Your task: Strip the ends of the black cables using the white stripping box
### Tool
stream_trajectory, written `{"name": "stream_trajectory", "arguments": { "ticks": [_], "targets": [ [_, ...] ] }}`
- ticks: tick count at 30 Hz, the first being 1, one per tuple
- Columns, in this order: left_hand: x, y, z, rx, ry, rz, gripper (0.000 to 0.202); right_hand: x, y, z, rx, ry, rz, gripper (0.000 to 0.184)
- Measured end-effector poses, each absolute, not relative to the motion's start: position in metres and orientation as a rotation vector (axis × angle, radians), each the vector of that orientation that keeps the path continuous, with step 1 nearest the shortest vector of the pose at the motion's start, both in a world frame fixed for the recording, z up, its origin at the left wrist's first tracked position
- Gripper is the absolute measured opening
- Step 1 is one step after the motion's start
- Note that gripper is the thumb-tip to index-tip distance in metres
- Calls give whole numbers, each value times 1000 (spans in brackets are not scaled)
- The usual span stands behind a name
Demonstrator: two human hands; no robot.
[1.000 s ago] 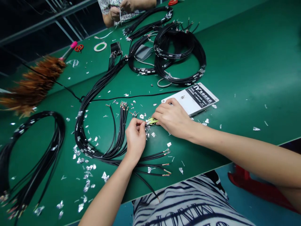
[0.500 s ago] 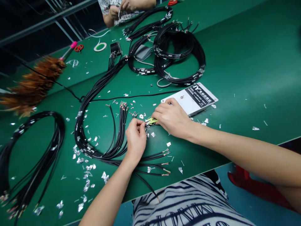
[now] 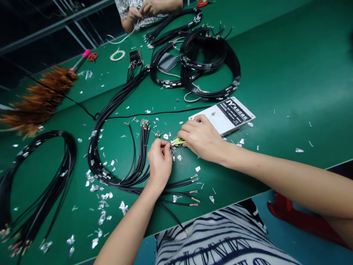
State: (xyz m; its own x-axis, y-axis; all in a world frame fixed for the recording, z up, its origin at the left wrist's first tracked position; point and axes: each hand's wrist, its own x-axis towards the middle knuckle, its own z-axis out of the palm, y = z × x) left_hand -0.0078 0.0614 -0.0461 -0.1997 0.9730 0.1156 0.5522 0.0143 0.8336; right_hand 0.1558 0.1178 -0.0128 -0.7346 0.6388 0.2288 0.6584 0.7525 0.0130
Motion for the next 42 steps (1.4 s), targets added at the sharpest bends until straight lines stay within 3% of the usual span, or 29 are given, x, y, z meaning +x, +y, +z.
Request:
{"name": "stream_trajectory", "arguments": {
  "ticks": [7,13,29,34,37,42],
  "targets": [
    [-9,61,-48,1546,1811,1081,12,164,113,-6,-997,-2679,-77,5],
    [-11,62,-47,1528,1784,1111,13,219,83,-9,-1132,-2036,11,13],
    [-27,51,-46,1598,1883,1071,13,223,67,-30,-1075,-2093,-88,19],
    [-36,43,-45,1614,1880,1103,5,197,32,-28,-891,-2102,298,13],
    [-49,36,-46,1894,1876,1081,18,178,4,-34,-715,-2257,765,15],
    [-82,29,-40,2533,1968,478,23,165,-11,-51,-654,-2289,910,27]
  ]
}}
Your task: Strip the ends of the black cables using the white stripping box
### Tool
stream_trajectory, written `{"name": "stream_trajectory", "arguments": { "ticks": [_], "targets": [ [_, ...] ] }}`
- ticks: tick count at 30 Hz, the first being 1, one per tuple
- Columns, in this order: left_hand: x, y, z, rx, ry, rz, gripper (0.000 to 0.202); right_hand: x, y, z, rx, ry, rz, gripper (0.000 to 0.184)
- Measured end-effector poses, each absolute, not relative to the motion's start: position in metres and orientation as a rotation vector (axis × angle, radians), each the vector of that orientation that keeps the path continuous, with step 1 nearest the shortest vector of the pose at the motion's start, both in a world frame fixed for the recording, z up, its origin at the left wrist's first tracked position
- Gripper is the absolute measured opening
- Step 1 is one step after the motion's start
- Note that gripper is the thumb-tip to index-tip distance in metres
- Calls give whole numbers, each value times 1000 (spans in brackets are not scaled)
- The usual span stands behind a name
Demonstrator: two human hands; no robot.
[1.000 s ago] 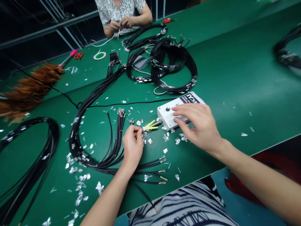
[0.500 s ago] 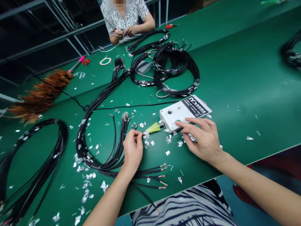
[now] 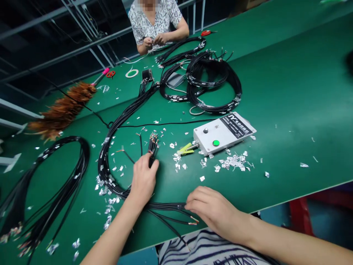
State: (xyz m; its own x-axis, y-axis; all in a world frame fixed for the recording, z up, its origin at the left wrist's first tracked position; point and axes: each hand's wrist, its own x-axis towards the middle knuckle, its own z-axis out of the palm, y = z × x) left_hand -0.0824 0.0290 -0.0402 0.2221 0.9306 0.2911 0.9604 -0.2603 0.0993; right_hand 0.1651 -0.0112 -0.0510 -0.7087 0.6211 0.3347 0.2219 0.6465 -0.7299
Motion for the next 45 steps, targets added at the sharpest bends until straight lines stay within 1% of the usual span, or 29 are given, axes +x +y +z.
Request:
{"name": "stream_trajectory", "arguments": {
  "ticks": [3,6,11,15,18,20,25,27,29,31,36,39,41,45],
  "targets": [
    [-94,35,-34,-2059,-1942,-173,20,166,-9,-57,-613,-2265,898,27],
    [-95,43,-35,-1946,-2043,-97,23,167,-7,-55,-605,-2260,927,27],
    [-92,38,-39,-2180,-1996,-170,20,177,1,-42,-717,-2119,1064,16],
    [-82,18,-28,-2472,-1903,-352,24,187,12,-37,-849,-2044,983,20],
    [-61,-1,-18,-2811,-1771,-510,22,191,16,-39,-924,-2014,928,21],
    [-46,-12,-13,-3029,-1741,-528,19,191,17,-41,-954,-2008,916,21],
    [-24,-21,-9,-3161,-1977,-398,15,189,17,-43,-961,-2020,930,20],
    [-23,-20,-8,-3169,-2083,-419,17,188,17,-43,-958,-2013,938,20],
    [-25,-19,-7,-3159,-2207,-535,16,187,17,-42,-960,-1989,964,20],
    [-27,-18,-6,-3097,-2364,-729,15,185,17,-40,-971,-1942,1020,20],
    [-26,-18,-9,-2791,-2616,-1372,1,177,17,-36,-971,-1860,1145,22],
    [-23,-16,-8,-2479,-2804,-1714,8,171,21,-34,-990,-1782,1240,20],
    [-21,-14,-6,-2295,-2927,-1882,12,165,26,-33,-1006,-1677,1334,17],
    [-19,-11,-2,-2198,-2982,-2047,17,153,34,-32,-996,-1508,1499,17]
  ]
}}
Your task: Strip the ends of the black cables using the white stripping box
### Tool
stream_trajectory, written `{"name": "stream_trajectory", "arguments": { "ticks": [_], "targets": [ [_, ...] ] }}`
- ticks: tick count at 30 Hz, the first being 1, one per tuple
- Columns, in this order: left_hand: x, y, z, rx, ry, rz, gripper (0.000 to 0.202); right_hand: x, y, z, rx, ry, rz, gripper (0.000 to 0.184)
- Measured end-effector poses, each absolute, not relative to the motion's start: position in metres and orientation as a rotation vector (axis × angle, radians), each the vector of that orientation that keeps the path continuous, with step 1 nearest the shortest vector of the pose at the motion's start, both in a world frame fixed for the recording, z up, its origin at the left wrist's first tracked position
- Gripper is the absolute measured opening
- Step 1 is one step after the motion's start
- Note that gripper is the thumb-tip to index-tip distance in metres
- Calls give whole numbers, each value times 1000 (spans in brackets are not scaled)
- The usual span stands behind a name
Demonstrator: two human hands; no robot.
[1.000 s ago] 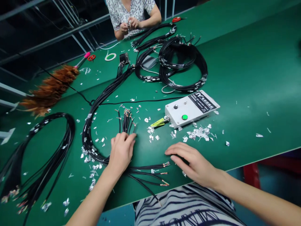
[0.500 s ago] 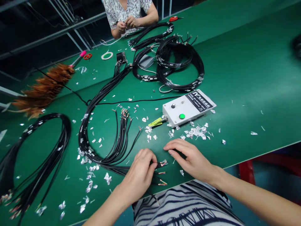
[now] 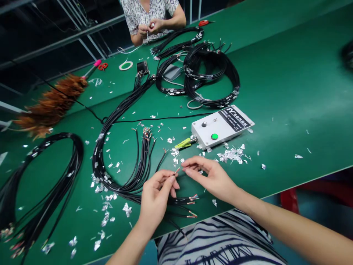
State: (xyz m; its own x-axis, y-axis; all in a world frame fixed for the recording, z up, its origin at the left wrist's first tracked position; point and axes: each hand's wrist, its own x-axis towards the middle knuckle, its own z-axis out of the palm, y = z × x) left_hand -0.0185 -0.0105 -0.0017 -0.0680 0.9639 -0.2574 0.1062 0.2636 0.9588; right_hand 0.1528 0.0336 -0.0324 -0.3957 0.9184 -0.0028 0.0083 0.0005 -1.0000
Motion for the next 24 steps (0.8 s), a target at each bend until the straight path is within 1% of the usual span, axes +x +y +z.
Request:
{"name": "stream_trajectory", "arguments": {
  "ticks": [13,18,24],
  "targets": [
    [-17,-14,-6,1046,1452,1026,21,127,38,-31,-1001,-1192,1739,18],
    [-17,-15,-8,973,1428,1048,25,123,35,-34,-963,-1128,1752,20],
    [-20,-12,-9,914,1383,1028,28,124,30,-39,-1000,-1219,1683,19]
  ]
}}
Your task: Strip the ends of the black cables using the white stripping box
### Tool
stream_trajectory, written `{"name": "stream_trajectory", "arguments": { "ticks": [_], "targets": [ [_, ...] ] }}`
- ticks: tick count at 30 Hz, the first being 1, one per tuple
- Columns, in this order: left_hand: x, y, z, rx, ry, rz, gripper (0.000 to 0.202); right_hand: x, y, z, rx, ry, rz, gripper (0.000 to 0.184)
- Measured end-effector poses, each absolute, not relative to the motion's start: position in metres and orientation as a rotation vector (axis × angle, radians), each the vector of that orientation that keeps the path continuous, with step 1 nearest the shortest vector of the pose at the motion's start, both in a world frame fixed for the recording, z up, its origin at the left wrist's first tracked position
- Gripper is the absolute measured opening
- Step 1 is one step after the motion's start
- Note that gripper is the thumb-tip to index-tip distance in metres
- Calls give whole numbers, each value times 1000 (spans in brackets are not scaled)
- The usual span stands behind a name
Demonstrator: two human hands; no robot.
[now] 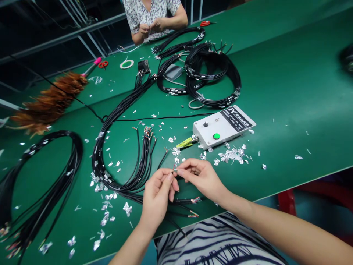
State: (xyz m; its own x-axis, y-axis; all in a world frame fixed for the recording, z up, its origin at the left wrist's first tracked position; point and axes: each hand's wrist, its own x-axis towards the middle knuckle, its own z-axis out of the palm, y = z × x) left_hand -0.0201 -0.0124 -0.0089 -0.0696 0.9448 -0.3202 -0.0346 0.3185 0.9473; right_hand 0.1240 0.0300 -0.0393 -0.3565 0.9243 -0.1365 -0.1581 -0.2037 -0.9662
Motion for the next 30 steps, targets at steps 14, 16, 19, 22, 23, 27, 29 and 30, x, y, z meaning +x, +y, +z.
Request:
{"name": "stream_trajectory", "arguments": {
  "ticks": [14,16,19,22,23,27,29,30],
  "targets": [
    [-18,-15,-11,1008,1413,1028,27,121,33,-36,-1005,-1169,1733,24],
    [-17,-18,-13,1026,1433,1052,26,120,31,-38,-996,-1137,1774,28],
    [-16,-22,-16,1050,1466,1090,21,120,29,-38,-993,-1093,1808,33],
    [-16,-23,-16,1065,1450,1063,27,121,28,-36,-994,-1061,1853,33],
    [-16,-23,-15,1058,1433,1054,27,121,28,-35,-999,-1058,1868,32],
    [-14,-17,-13,1032,1379,1127,18,123,29,-33,-1035,-1083,1876,28],
    [-12,-13,-13,1002,1397,1182,16,123,29,-33,-1048,-1133,1853,25],
    [-11,-11,-14,969,1417,1202,16,123,29,-34,-1053,-1165,1838,24]
  ]
}}
